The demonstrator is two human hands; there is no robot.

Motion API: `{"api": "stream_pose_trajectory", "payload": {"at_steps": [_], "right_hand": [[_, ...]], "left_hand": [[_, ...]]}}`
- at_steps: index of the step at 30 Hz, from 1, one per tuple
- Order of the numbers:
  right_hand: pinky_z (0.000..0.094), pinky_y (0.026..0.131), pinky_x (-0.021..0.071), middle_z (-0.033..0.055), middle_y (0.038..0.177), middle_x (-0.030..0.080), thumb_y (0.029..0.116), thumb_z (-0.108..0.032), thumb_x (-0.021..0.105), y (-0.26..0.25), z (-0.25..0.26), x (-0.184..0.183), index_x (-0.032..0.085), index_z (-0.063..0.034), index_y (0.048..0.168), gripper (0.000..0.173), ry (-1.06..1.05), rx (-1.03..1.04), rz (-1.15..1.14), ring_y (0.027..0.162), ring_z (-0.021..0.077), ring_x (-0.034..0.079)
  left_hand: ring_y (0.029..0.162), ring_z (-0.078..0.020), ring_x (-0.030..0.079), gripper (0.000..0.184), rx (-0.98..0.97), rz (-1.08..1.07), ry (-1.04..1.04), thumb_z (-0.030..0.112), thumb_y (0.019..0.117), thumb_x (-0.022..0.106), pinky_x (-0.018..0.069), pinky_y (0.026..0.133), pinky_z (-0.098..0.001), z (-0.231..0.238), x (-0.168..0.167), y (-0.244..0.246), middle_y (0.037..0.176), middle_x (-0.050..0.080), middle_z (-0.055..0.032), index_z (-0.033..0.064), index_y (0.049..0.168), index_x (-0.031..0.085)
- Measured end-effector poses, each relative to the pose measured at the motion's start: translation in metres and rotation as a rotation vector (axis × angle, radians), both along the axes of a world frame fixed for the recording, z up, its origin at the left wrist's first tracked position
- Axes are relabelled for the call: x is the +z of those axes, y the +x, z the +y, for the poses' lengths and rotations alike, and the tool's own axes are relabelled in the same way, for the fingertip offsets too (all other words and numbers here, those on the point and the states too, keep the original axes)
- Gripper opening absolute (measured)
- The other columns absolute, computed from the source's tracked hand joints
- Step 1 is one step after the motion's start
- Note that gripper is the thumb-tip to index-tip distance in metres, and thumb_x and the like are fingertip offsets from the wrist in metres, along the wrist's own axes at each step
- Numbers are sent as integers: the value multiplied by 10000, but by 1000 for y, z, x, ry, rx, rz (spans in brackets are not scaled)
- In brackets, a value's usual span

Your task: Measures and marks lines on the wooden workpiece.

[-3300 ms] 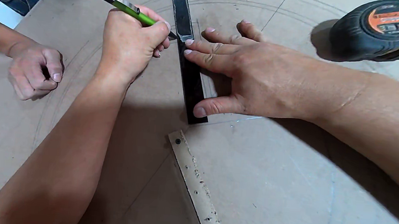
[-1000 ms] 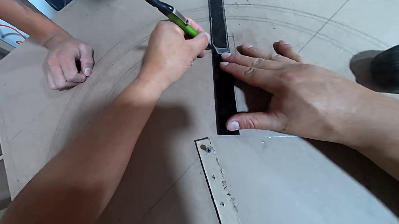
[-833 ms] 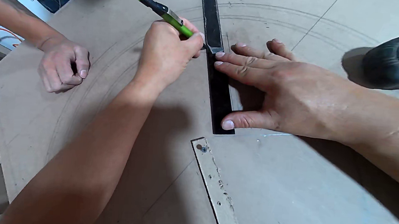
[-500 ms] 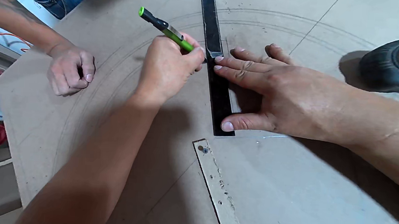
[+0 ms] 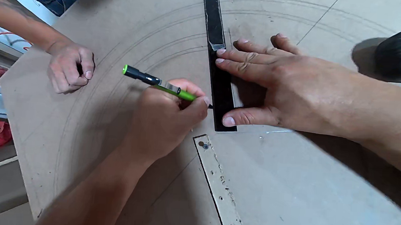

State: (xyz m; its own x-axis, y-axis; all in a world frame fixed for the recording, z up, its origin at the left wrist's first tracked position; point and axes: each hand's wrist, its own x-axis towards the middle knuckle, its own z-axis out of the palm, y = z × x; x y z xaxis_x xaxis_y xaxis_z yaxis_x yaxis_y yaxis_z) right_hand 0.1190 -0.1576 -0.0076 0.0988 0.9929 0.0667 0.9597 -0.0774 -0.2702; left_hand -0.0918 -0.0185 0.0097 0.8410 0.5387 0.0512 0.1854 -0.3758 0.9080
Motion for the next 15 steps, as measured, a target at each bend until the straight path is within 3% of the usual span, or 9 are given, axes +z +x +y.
{"api": "stream_pose_trajectory", "payload": {"at_steps": [3,7,15], "right_hand": [[688,1228,152,-20,1665,370,798,-929,422,-4,-1,7,430,-207,1590,1073,-55,-12,34,1559,287,287],[722,1211,151,-9,1662,375,770,-982,312,-1,0,2,421,-218,1597,1131,-8,-2,1,1552,296,302],[711,1213,164,-6,1651,396,762,-986,322,0,0,2,426,-226,1594,1131,-6,-9,14,1548,290,313]], "left_hand": [[587,-128,692,45,-27,-10,2,76,935,698,601,488,-262,-4,-1,-7,752,727,-30,63,962,732],[571,-122,671,46,-72,-21,-16,47,923,695,586,481,-249,-4,0,-10,734,711,-32,51,954,729],[540,-88,652,28,-156,4,-20,51,903,710,557,451,-213,-1,2,-12,703,709,-12,66,921,725]]}}
